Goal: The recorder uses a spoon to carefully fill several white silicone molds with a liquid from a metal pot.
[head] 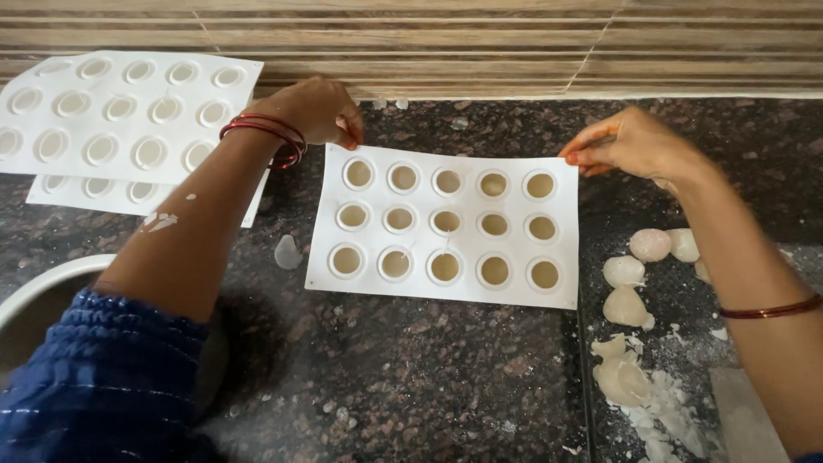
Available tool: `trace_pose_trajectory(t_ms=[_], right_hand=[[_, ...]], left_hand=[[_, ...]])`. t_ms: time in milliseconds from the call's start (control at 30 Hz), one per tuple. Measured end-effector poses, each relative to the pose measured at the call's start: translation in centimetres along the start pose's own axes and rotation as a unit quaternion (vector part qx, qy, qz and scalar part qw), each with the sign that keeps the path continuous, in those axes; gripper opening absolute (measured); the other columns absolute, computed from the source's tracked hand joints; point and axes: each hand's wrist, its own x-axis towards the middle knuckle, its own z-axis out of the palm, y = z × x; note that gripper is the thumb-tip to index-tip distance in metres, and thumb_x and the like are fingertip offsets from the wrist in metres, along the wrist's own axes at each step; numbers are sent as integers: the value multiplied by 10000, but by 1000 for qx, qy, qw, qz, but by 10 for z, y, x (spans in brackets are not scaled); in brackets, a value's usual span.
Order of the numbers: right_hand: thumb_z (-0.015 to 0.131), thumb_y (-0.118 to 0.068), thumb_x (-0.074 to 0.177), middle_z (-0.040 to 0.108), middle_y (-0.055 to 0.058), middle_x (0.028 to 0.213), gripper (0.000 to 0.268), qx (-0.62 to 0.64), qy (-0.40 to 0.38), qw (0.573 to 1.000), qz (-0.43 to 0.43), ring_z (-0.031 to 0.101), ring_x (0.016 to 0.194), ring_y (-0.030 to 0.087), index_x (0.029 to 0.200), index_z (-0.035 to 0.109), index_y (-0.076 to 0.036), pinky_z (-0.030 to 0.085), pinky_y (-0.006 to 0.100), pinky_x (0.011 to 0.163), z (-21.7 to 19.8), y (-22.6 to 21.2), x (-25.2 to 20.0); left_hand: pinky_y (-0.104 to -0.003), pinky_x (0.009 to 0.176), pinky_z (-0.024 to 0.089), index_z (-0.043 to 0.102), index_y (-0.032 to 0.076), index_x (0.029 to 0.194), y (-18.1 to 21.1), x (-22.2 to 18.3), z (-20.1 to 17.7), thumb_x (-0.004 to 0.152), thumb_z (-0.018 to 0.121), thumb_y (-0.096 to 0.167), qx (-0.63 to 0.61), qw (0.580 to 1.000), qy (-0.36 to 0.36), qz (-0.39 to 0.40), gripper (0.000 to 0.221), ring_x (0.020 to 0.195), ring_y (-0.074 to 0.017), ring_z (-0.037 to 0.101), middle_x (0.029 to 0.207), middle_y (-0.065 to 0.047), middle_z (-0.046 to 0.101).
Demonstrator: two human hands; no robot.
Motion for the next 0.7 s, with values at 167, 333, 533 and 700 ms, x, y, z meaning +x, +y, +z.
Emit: trace_pose_trajectory(t_ms=[167, 333, 533, 700], right_hand=[[739, -66, 888, 800, 135, 1019, 213, 27, -9, 1000, -4, 751, 900, 198, 1093, 797, -49, 623, 322, 843, 3, 8, 3], [736, -105, 898, 793, 145, 1069, 255, 78, -40, 996, 11, 758, 939, 199, 1123, 772, 8, 618, 319, 885, 3, 11, 0], [691, -207, 925, 775, 165, 1160, 359, 125, -73, 989, -11, 752, 1013, 231, 1214, 740, 0, 615, 352, 927, -1, 25, -6], [651, -316, 929, 777, 88, 1223, 424, 13, -5, 1000, -1, 724, 1130, 204, 1297, 724, -119, 588, 375, 933, -29, 28, -36]], left_hand=[[-411, 919, 546, 828, 209, 981, -18, 9, 14, 786, 823, 226, -14, 1000, -7, 19, 195, 1004, -220, 735, 995, -13, 798], [-406, 958, 526, 824, 207, 1004, -17, 10, 16, 837, 773, 226, -21, 999, -7, 22, 176, 1036, -216, 731, 1017, -4, 803], [-437, 1002, 492, 789, 222, 1096, -10, -10, -2, 885, 702, 219, -26, 1000, 6, -8, 228, 1129, -251, 684, 1131, -13, 776], [-585, 988, 411, 721, 253, 1194, 10, -78, -58, 920, 641, 268, 82, 995, 42, -44, 286, 1124, -296, 650, 1147, -25, 738]])
